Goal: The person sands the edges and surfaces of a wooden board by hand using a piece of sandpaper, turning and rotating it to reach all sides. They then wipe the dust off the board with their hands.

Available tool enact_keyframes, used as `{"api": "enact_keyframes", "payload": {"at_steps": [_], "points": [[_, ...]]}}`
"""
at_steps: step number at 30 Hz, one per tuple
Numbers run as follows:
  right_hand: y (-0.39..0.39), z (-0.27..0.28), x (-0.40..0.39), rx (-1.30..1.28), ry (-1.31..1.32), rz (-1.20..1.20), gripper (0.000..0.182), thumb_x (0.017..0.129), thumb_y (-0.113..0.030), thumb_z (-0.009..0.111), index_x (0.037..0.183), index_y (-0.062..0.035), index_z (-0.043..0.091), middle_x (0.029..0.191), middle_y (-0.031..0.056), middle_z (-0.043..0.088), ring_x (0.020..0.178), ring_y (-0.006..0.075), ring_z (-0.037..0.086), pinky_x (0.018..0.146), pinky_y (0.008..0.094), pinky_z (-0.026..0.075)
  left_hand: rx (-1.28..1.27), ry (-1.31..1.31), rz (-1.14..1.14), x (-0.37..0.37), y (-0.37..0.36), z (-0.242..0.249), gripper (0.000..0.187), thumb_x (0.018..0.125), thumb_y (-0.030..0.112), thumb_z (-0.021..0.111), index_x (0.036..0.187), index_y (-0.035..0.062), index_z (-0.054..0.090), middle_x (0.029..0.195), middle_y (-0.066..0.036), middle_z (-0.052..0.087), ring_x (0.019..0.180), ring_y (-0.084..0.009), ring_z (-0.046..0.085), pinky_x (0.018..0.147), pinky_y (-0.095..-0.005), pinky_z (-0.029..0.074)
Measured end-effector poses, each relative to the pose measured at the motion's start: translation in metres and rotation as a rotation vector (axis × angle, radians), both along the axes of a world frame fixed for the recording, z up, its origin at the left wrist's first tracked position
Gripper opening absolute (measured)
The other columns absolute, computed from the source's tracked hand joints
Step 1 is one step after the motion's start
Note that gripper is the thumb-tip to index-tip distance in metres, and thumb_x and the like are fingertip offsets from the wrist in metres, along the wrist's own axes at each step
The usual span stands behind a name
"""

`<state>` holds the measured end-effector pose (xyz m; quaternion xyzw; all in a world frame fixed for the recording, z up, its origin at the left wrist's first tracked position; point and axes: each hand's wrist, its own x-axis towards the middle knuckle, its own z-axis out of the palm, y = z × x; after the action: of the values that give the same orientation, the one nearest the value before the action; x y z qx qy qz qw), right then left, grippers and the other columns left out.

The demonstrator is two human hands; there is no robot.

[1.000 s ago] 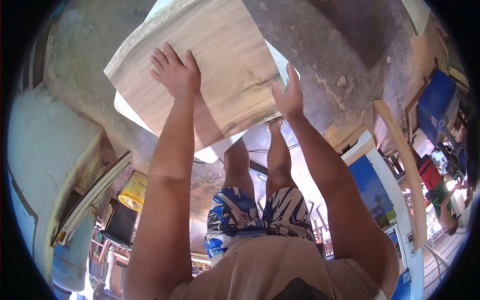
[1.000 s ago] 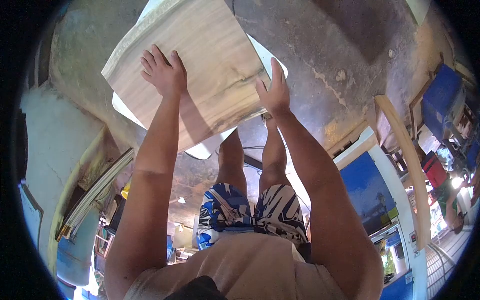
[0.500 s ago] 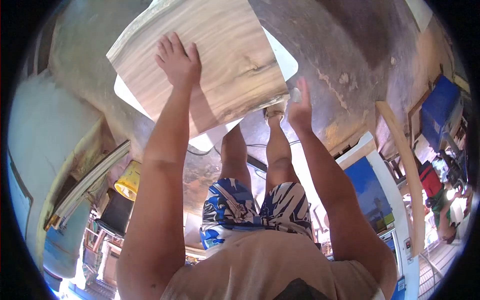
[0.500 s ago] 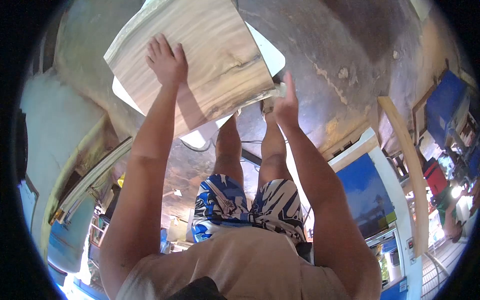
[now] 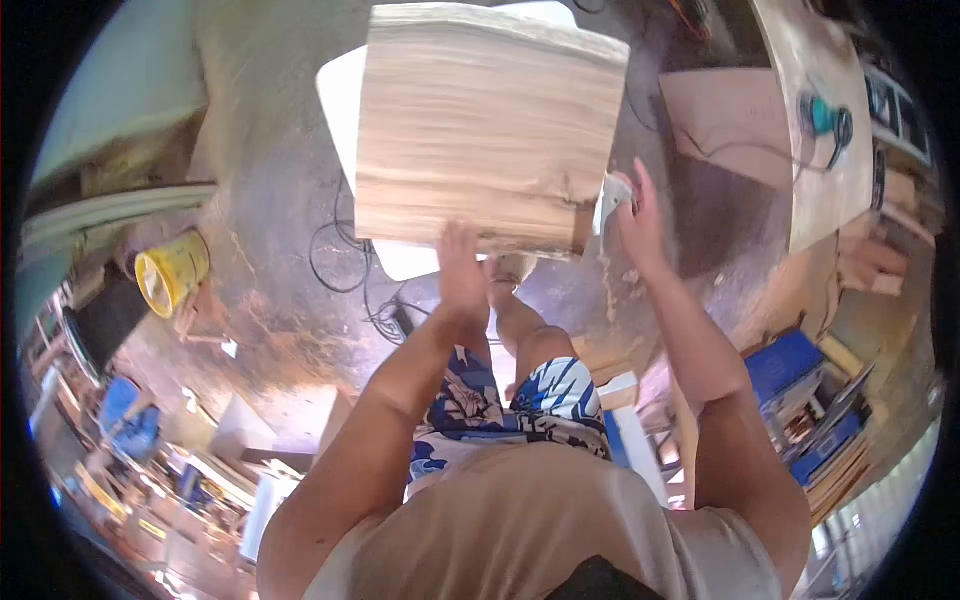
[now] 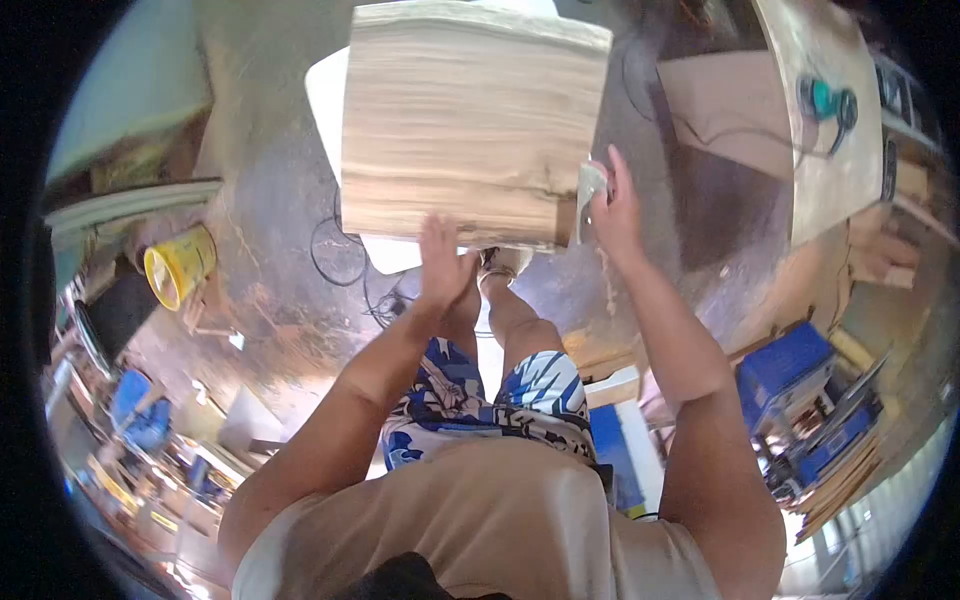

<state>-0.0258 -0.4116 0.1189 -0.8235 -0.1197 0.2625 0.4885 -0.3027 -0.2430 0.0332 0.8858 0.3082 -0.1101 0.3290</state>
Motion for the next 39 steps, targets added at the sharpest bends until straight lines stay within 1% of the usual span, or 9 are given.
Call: {"api": "enact_keyframes", "payload": {"at_steps": [5,11,13,15,18,21,27,32,39], "points": [[0.058,0.029,-0.036,-0.205,0.334,0.105,0.05,0.099,-0.004,0.047,0.148,0.0003,0.043,0.125,0.0144,0.068,0.11,0.0133,0.062,0.091,0.0272,0.049,-0.533,-0.343,0.236,0.041,-0.051,0.079,0.094,0.092,0.051,0.063,0.157,-0.0016,0.021,0.162,-0.031,0.014,0.152,-0.044,0.015,0.123,-0.0476,0.016],[0.119,0.036,-0.074,-0.037,0.685,0.341,0.058,0.108,-0.031,0.046,0.155,-0.0013,0.031,0.152,0.0172,0.046,0.136,0.0193,0.047,0.111,0.0324,0.039,-0.736,-0.762,0.79,0.101,-0.053,0.105,0.114,0.09,0.076,0.049,0.158,-0.0041,0.006,0.165,-0.027,0.011,0.154,-0.0367,0.011,0.123,-0.0438,0.014],[0.131,0.026,-0.064,0.049,1.106,0.281,0.071,0.107,-0.051,0.037,0.157,-0.0025,0.026,0.161,0.0177,0.03,0.145,0.0242,0.035,0.119,0.0377,0.028,-0.668,-0.795,0.921,0.102,-0.05,0.097,0.108,0.093,0.065,0.057,0.158,-0.0042,0.007,0.165,-0.027,0.012,0.154,-0.0349,0.012,0.123,-0.0426,0.015],[0.138,0.007,-0.046,-0.019,1.253,0.491,0.078,0.106,-0.059,0.031,0.159,-0.0038,0.02,0.164,0.0175,0.023,0.148,0.0273,0.03,0.121,0.0403,0.024,-0.544,-0.36,1.102,0.099,-0.059,0.084,0.076,0.098,0.019,0.055,0.159,-0.0014,0.015,0.165,-0.023,0.016,0.153,-0.0327,0.019,0.123,-0.0399,0.018],[0.126,-0.009,-0.026,-0.101,1.294,1.02,0.072,0.105,-0.061,0.033,0.147,-0.004,0.045,0.132,0.0153,0.059,0.12,0.0282,0.056,0.102,0.0484,0.041,-0.539,-0.373,1.361,0.108,-0.081,0.096,0.068,0.096,0.009,0.049,0.157,-0.0018,0.021,0.164,-0.023,0.02,0.152,-0.0333,0.023,0.123,-0.038,0.02],[0.145,-0.031,0.004,-0.049,0.302,1.348,0.064,0.104,-0.049,0.046,0.144,0.0005,0.045,0.133,0.0213,0.056,0.125,0.0381,0.052,0.106,0.0517,0.038,-0.635,-0.654,1.749,0.102,-0.136,0.071,0.066,0.094,0.004,0.044,0.157,-0.0013,0.024,0.162,-0.025,0.025,0.15,-0.0341,0.027,0.123,-0.0363,0.021],[0.199,-0.119,0.071,0.137,-0.892,1.46,0.067,0.096,-0.04,0.057,0.149,-0.0031,0.04,0.153,0.0207,0.043,0.144,0.0408,0.036,0.119,0.0528,0.026,0.017,-0.212,1.486,0.105,-0.206,0.016,0.066,0.093,0.001,0.041,0.157,0.0,0.024,0.162,-0.025,0.025,0.151,-0.0381,0.022,0.124,-0.0401,0.02],[0.203,-0.12,0.067,0.164,-1.047,1.456,0.071,0.092,-0.045,0.059,0.149,-0.0057,0.042,0.156,0.0182,0.04,0.146,0.0379,0.034,0.12,0.0534,0.025,-0.229,-0.446,1.661,0.149,-0.182,-0.006,0.071,0.093,0.001,0.044,0.158,-0.003,0.016,0.162,-0.026,0.022,0.152,-0.0371,0.02,0.124,-0.0404,0.016],[0.198,-0.129,0.072,0.196,-1.1,1.471,0.071,0.092,-0.047,0.057,0.149,-0.0062,0.043,0.155,0.0165,0.04,0.146,0.0377,0.034,0.12,0.0536,0.025,0.049,-0.491,1.607,0.169,-0.186,-0.036,0.073,0.095,0.005,0.048,0.156,-0.0078,0.011,0.161,-0.032,0.015,0.151,-0.0443,0.017,0.124,-0.0443,0.015]]}}
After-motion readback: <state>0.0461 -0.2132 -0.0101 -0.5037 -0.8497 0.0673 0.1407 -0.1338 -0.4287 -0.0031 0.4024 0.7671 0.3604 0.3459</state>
